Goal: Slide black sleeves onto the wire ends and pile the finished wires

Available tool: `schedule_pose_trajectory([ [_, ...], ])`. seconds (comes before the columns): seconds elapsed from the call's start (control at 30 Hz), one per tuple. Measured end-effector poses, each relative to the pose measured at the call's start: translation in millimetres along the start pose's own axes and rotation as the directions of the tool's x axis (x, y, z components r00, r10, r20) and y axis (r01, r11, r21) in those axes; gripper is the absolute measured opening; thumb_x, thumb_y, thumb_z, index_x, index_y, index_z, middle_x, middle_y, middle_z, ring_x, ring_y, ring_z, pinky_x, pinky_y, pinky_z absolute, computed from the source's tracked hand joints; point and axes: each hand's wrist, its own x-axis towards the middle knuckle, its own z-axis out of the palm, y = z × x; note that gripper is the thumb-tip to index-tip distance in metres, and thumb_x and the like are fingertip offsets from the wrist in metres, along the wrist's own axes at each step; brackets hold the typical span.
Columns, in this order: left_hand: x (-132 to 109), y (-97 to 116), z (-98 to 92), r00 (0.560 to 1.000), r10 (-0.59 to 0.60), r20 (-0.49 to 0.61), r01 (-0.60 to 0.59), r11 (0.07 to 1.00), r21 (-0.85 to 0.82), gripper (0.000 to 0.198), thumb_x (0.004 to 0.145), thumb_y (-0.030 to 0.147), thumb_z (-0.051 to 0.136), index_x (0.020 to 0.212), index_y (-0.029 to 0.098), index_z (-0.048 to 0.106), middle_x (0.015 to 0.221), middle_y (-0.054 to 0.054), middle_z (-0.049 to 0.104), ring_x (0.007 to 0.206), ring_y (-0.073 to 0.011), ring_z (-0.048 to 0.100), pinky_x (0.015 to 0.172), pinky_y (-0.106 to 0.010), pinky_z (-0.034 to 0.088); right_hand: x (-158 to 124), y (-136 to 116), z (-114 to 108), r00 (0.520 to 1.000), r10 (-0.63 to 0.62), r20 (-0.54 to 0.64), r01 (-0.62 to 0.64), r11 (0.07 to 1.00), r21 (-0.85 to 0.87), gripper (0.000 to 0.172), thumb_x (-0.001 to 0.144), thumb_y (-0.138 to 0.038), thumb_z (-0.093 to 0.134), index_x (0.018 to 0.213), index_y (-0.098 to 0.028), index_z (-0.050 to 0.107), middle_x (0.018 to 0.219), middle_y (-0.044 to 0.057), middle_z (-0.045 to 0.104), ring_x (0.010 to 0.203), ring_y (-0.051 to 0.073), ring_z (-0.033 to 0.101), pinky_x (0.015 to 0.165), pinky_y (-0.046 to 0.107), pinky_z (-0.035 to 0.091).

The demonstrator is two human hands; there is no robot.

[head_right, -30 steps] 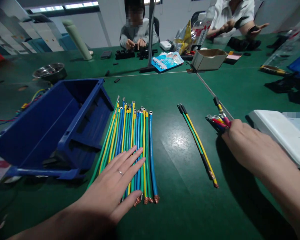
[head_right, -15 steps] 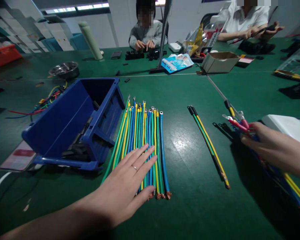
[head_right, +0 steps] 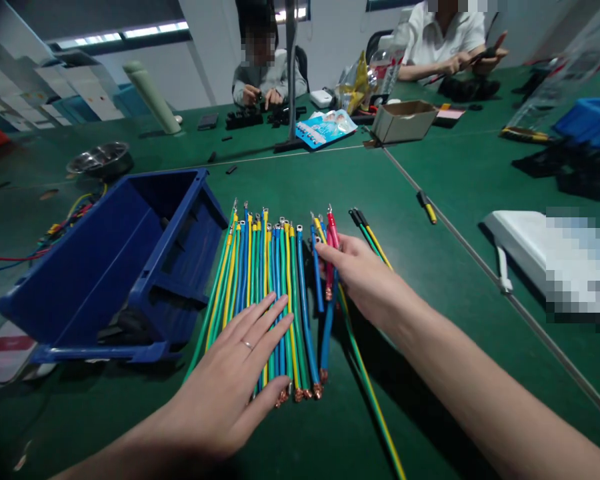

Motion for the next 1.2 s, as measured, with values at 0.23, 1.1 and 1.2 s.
schedule_pose_trajectory([
  [0.23, -1, -6, 15.9, 0.993, 0.021, -0.113, -0.017, 0.999, 0.031, 0.067, 0.088, 0.024, 0.051, 0.150, 0.015, 0.028, 0.161, -0.010, 0.025, 0.149, -0.0282, 0.019, 0.112, -0.055, 0.039, 0, 27, 14, 0.999, -0.042, -0.021, 0.042, 0.998, 0.041, 0.048, 0.091, -0.036, 0.051, 0.138, -0.027, 0.049, 0.144, 0.007, 0.052, 0.133, 0.023, 0.047, 0.112, 0.048, 0.036],
  [1.1, 1, -10, 32.3, 0.981, 0.111, -0.159, -0.053, 0.942, 0.332, 0.054, 0.102, 0.041, 0.041, 0.151, 0.017, 0.035, 0.154, -0.012, 0.040, 0.147, -0.0262, 0.028, 0.118, -0.043, 0.025, -39, 15, -15, 0.817, -0.496, 0.294, 0.526, 0.431, -0.733, 0.019, 0.097, -0.033, 0.048, 0.092, -0.018, 0.058, 0.084, 0.007, 0.057, 0.074, 0.021, 0.051, 0.064, 0.034, 0.039],
  [1.2, 0, -13, 35.7, 0.972, 0.133, -0.196, -0.053, 0.930, 0.364, 0.049, 0.103, 0.039, 0.039, 0.148, 0.020, 0.039, 0.154, -0.010, 0.042, 0.147, -0.0244, 0.027, 0.117, -0.042, 0.028, -40, 21, -14, 0.873, -0.382, 0.304, 0.471, 0.495, -0.730, 0.021, 0.097, -0.039, 0.045, 0.090, -0.020, 0.052, 0.084, 0.005, 0.054, 0.072, 0.020, 0.053, 0.062, 0.033, 0.041],
])
